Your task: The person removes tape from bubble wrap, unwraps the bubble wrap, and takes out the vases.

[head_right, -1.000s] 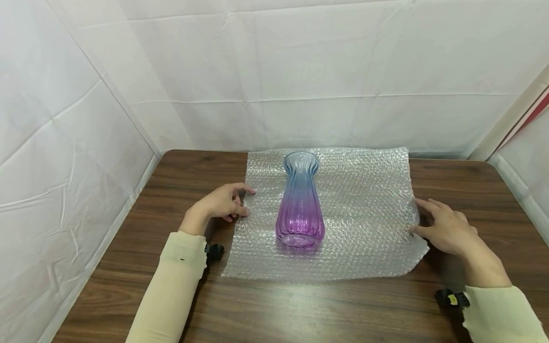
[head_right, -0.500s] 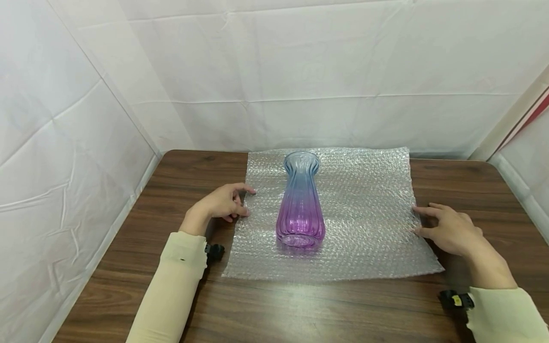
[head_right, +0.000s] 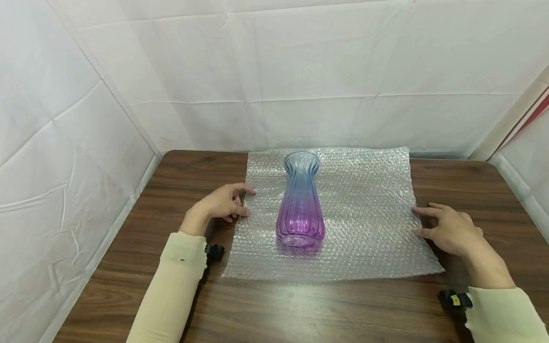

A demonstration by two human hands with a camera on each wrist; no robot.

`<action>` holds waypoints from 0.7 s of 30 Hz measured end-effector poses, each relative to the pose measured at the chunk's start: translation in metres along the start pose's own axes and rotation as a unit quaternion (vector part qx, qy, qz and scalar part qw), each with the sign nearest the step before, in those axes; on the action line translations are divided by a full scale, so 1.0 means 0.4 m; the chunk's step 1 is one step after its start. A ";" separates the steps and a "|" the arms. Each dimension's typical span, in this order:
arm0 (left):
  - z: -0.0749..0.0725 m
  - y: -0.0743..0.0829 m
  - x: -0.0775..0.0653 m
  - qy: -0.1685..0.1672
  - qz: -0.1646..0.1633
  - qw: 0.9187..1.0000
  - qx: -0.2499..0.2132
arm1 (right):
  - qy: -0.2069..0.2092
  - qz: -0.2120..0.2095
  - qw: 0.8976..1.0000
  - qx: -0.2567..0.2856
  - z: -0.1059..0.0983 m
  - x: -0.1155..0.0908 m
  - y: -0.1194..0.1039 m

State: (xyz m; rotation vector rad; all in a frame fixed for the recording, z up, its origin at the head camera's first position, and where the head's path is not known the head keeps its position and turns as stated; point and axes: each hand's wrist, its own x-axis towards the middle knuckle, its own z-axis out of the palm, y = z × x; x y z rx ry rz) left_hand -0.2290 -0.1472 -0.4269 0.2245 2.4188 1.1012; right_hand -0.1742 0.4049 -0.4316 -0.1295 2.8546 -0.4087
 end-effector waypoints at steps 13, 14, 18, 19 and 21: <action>0.001 0.002 0.002 -0.002 -0.007 1.000 -0.007 | -0.013 0.023 0.999 -0.027 -0.008 -0.002 0.002; 0.001 0.002 0.002 -0.002 -0.008 1.000 -0.007 | -0.013 0.025 0.999 -0.027 -0.008 -0.001 0.002; 0.001 0.002 0.002 -0.001 -0.010 1.000 -0.009 | -0.019 0.032 0.999 -0.025 -0.008 0.000 0.002; 0.001 0.001 0.002 -0.002 -0.010 1.000 -0.010 | -0.020 0.032 0.999 -0.024 -0.008 0.000 0.002; 0.001 0.001 0.002 -0.001 -0.011 1.000 -0.011 | -0.023 0.030 0.999 -0.020 -0.008 -0.001 0.002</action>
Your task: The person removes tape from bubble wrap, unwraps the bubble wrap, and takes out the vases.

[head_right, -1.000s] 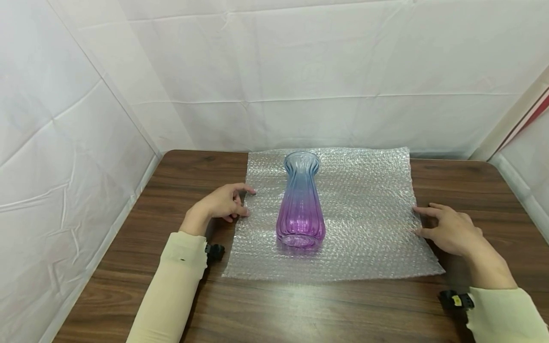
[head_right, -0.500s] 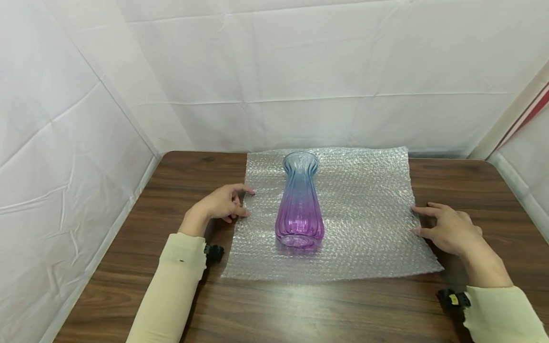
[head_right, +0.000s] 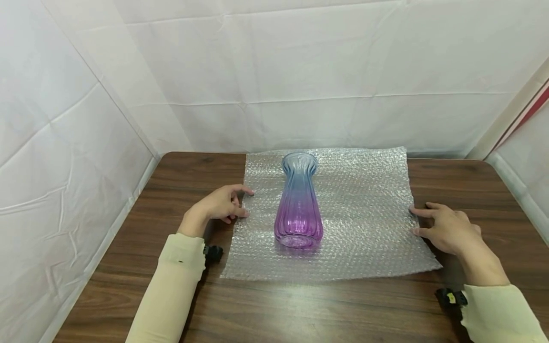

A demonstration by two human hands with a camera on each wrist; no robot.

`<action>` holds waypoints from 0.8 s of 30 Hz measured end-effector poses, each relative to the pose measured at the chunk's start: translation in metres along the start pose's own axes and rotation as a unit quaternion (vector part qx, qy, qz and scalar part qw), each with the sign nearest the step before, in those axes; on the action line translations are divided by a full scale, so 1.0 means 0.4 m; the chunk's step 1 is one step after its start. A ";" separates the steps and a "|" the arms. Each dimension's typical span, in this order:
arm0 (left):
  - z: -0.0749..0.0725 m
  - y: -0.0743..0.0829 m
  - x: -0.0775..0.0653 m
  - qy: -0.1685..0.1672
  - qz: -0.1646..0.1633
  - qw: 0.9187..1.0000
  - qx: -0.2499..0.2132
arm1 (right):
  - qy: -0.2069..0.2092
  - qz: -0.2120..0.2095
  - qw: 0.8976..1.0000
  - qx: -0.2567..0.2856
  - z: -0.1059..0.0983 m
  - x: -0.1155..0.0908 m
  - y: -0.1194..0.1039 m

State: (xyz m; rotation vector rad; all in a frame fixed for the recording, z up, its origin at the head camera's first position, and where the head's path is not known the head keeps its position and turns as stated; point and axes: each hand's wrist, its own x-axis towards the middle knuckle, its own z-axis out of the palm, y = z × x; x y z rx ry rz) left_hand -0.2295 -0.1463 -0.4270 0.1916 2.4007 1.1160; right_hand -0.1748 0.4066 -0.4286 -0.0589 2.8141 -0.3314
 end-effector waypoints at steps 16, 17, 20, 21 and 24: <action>-0.002 -0.003 -0.004 0.003 -0.001 1.000 0.003 | -0.004 -0.005 1.000 0.004 -0.004 0.001 -0.005; -0.002 -0.003 -0.003 0.003 0.000 1.000 0.004 | -0.003 -0.006 1.000 0.003 -0.004 0.000 -0.005; -0.001 -0.002 -0.001 0.003 0.002 1.000 0.008 | -0.002 -0.010 1.000 0.001 -0.005 0.000 -0.003; -0.001 -0.002 -0.001 0.003 0.003 1.000 0.008 | -0.002 -0.011 1.000 0.001 -0.005 0.000 -0.002; 0.000 0.000 -0.001 0.003 0.004 1.000 0.008 | 0.000 -0.016 1.000 0.003 -0.007 0.000 0.002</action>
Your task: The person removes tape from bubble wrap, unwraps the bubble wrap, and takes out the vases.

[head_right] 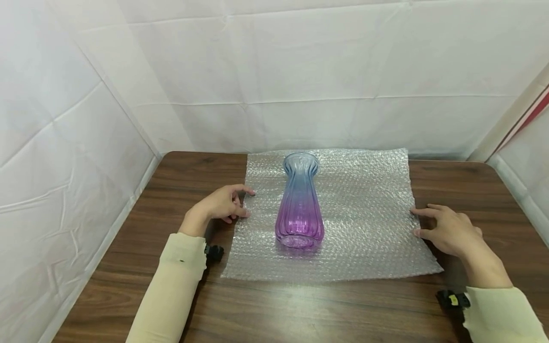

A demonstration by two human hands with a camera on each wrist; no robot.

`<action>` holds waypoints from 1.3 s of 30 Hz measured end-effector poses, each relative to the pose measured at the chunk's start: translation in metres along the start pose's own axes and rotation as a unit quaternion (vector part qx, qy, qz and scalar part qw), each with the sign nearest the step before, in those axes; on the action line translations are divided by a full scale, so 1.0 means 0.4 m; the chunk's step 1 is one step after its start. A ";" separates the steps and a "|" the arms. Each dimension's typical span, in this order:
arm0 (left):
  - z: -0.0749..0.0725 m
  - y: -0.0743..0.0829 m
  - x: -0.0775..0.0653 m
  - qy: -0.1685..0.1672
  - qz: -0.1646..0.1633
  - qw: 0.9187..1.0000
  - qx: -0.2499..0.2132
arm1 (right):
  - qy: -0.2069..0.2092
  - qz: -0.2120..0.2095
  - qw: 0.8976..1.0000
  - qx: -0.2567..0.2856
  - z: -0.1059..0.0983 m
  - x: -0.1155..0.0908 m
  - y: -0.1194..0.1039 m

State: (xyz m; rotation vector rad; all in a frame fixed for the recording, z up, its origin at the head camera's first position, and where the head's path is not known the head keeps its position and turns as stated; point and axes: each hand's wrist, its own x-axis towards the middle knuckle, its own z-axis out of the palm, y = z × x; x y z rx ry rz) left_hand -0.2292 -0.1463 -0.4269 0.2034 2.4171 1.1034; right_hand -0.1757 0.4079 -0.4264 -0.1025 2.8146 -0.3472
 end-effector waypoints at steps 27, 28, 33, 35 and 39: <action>-0.026 -0.016 -0.010 -0.010 0.030 0.999 -0.021 | 0.037 -0.012 0.996 0.075 0.005 -0.025 0.016; -0.029 -0.015 -0.014 -0.009 0.032 0.999 -0.020 | 0.039 -0.011 0.996 0.078 0.004 -0.026 0.015; -0.050 -0.006 -0.035 0.010 0.036 0.999 -0.010 | 0.057 -0.001 0.995 0.081 -0.004 -0.031 0.002; -0.058 0.000 -0.045 0.024 0.034 0.999 -0.006 | 0.064 0.004 0.995 0.081 -0.007 -0.033 -0.005; -0.072 0.013 -0.063 0.049 0.024 0.999 0.003 | 0.071 0.014 0.994 0.085 -0.011 -0.039 -0.017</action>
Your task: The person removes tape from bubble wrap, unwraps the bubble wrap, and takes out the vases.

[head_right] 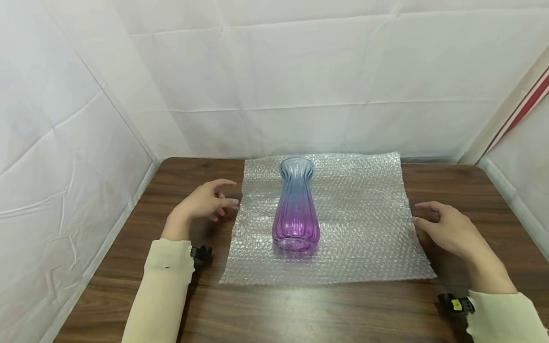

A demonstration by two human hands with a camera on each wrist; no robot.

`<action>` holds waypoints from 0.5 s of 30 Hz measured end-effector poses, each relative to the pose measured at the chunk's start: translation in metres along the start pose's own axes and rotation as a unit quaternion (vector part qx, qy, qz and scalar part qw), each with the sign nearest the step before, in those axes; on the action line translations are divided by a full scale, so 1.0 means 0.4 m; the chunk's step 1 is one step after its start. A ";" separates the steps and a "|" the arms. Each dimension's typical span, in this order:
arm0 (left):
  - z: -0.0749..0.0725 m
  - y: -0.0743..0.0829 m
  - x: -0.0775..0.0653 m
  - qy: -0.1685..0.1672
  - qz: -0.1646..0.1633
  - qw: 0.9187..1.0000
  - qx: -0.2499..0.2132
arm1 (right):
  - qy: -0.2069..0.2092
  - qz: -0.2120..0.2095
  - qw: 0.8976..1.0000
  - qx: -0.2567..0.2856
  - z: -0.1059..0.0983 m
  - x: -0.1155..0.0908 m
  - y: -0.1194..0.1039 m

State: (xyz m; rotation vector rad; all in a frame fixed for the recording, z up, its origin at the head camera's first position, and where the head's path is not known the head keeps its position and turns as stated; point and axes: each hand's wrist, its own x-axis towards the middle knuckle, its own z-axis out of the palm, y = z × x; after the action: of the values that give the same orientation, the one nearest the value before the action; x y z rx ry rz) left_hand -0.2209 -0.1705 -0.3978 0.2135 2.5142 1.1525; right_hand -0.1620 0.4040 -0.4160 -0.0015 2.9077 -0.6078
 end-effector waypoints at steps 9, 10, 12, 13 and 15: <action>0.004 0.018 -0.010 0.025 0.006 0.999 0.029 | 0.024 -0.012 1.000 0.015 -0.005 -0.004 -0.037; 0.009 0.022 -0.009 0.024 0.008 0.999 0.034 | 0.025 -0.011 0.999 0.016 -0.006 -0.005 -0.043; 0.018 0.028 -0.008 0.024 0.013 0.998 0.049 | 0.024 -0.012 0.999 0.022 -0.010 -0.007 -0.054; 0.023 0.031 -0.008 0.026 0.017 0.998 0.058 | 0.022 -0.014 0.999 0.025 -0.011 -0.008 -0.060; 0.033 0.035 -0.007 0.032 0.024 0.996 0.075 | 0.015 -0.017 0.999 0.035 -0.015 -0.010 -0.071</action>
State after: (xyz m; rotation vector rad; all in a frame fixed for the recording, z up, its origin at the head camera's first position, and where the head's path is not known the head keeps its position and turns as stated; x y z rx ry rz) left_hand -0.2134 -0.1529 -0.3941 0.2821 2.6670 1.0040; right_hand -0.1599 0.3803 -0.3987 -0.0322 2.9195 -0.7213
